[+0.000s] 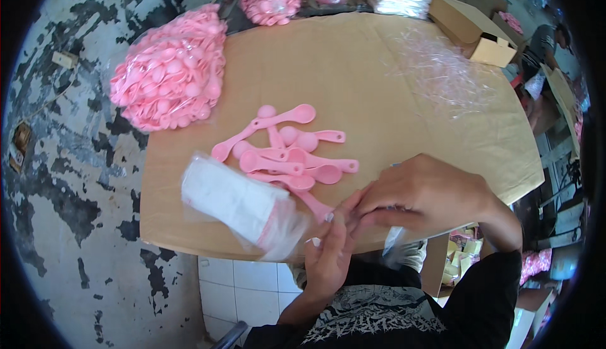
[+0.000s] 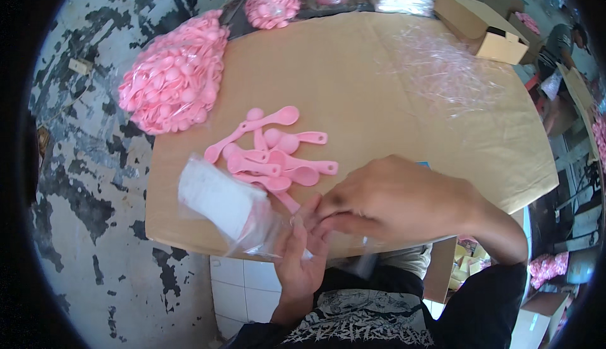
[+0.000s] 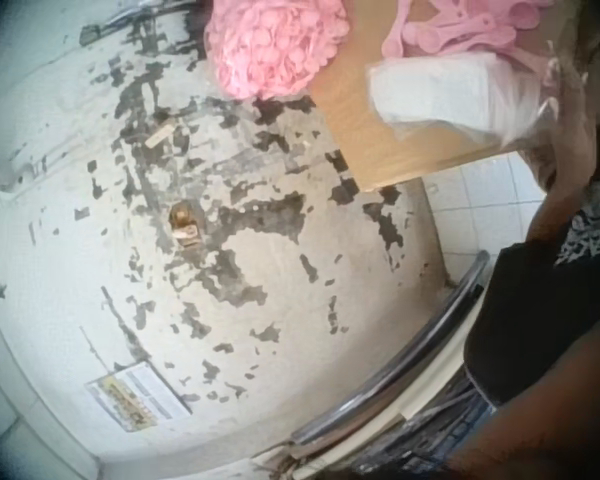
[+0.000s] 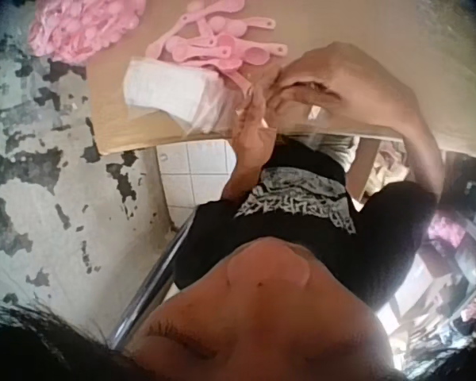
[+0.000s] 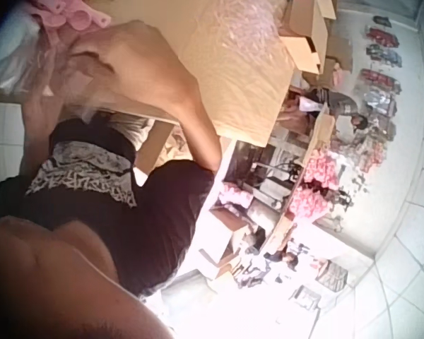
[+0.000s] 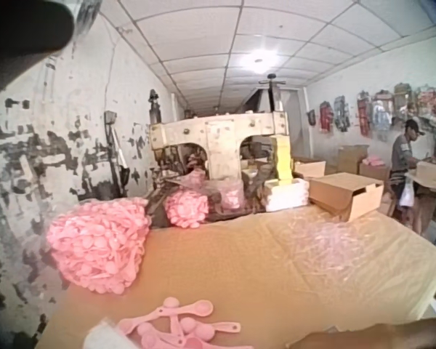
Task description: The person repeatedly picks up pink plastic spoons and small printed cards, places them into clear plastic bags, and sets the filled bags aside on the table. The process is continuous and repetitive throughout the clip.
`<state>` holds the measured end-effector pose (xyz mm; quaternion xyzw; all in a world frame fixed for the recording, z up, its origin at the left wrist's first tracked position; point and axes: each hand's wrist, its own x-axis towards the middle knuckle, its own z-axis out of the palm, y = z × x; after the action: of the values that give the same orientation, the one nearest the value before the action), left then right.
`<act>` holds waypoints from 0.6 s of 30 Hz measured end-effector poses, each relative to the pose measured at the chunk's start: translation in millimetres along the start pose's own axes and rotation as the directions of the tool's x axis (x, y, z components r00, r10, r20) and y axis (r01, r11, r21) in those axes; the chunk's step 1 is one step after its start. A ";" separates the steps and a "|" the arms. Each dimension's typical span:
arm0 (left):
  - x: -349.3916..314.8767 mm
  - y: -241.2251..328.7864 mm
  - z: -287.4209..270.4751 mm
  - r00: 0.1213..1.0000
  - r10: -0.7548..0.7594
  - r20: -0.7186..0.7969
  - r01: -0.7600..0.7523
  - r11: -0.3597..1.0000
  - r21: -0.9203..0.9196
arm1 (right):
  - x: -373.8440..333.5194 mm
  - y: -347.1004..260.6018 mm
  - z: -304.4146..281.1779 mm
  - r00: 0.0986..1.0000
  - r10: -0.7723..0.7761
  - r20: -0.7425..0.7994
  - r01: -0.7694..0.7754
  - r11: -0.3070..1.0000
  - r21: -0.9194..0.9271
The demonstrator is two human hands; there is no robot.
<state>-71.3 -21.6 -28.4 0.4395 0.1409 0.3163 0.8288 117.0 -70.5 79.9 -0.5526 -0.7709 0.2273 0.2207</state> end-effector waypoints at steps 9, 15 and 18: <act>39.3 -10.1 32.5 0.998 0.057 -0.042 -0.062 0.988 -0.142 | -87.0 71.8 -15.5 0.871 0.446 -0.208 -0.426 0.895 0.135; 45.2 -7.0 38.5 0.998 0.024 -0.062 -0.028 0.998 -0.055 | -85.3 77.4 -11.8 0.854 0.487 -0.184 -0.433 0.860 0.271; 44.8 -10.4 35.3 0.994 0.077 -0.073 -0.083 0.993 -0.080 | -79.8 78.4 -9.9 0.896 0.303 -0.326 -0.320 0.947 0.001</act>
<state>-15.0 -19.4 -14.7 0.3986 0.1389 0.3700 0.8276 205.1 -123.0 34.1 -0.7040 -0.6319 0.1461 0.2895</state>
